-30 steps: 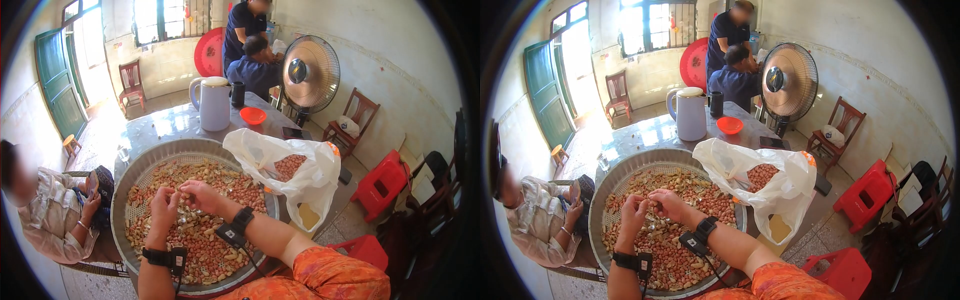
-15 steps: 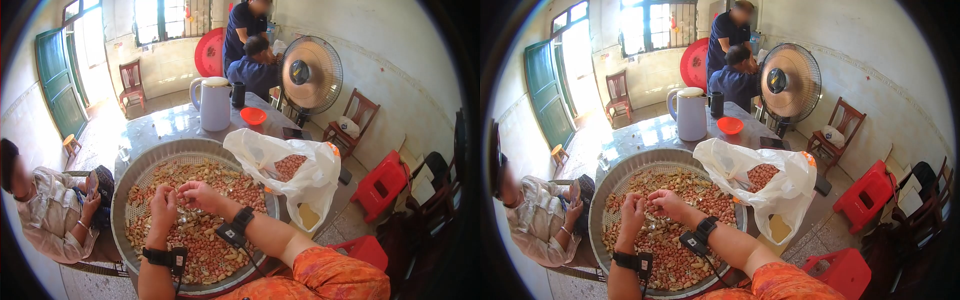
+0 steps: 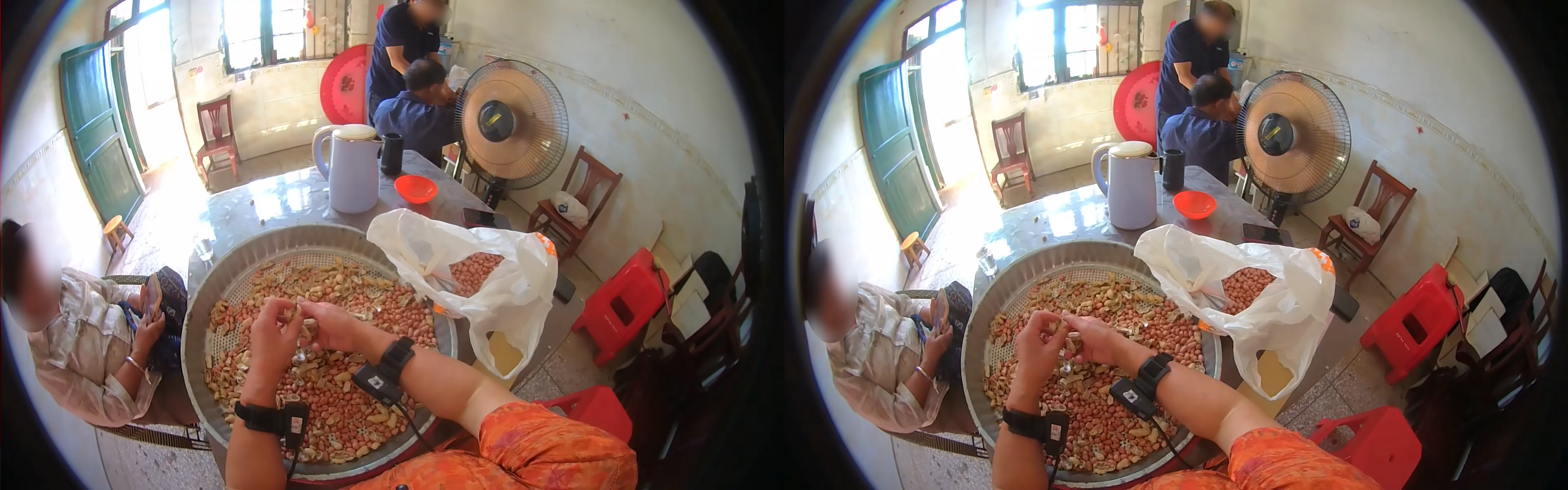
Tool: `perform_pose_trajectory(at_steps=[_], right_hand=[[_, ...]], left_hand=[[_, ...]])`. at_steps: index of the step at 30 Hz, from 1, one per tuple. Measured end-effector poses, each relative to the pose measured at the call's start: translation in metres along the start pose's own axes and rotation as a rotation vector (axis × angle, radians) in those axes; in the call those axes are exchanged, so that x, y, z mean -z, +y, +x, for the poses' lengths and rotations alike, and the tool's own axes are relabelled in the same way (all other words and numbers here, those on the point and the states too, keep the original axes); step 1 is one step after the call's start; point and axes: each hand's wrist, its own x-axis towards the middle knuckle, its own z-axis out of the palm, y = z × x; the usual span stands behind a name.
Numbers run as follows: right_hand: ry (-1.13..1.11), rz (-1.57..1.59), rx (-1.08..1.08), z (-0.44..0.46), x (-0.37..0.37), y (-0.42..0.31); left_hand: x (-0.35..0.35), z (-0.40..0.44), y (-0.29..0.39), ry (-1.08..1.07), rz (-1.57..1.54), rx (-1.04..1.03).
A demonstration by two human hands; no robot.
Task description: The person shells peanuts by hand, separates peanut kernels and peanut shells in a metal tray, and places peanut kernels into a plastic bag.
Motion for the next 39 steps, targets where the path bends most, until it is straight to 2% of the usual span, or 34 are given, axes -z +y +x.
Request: perform_pose_trajectory(at_steps=[2,9,16,18,20,21,28,30,36,39], right_hand=[[-0.078,-0.012,0.028,0.001,0.002,0.001],[-0.065,0.047,0.056,0.004,0.005,0.003],[-0.124,0.001,0.067,0.001,0.000,0.002],[-0.149,-0.022,0.072,0.001,0.000,0.002],[-0.176,0.018,0.072,0.002,0.001,0.003],[-0.174,0.018,0.067,0.004,0.004,0.005],[-0.076,0.057,0.129,0.007,0.008,0.006],[-0.050,0.060,0.127,0.007,0.008,0.005],[-0.045,0.035,0.080,0.004,0.007,0.004],[-0.016,0.019,0.096,0.005,0.005,0.004]], left_hand=[[0.000,0.000,-0.002,-0.020,0.030,-0.019],[-0.004,-0.001,-0.012,-0.045,0.040,-0.112],[0.002,0.000,-0.008,-0.030,0.157,-0.013],[0.000,0.000,-0.012,0.019,-0.007,0.037],[-0.001,0.000,-0.014,0.048,-0.003,-0.004],[-0.002,0.000,-0.015,0.072,0.003,-0.052],[-0.004,0.001,-0.018,0.046,-0.096,-0.049],[-0.006,0.004,-0.021,0.157,-0.180,-0.031],[0.004,0.003,-0.007,0.189,-0.180,0.043],[0.004,0.003,-0.010,0.165,-0.106,-0.007]])
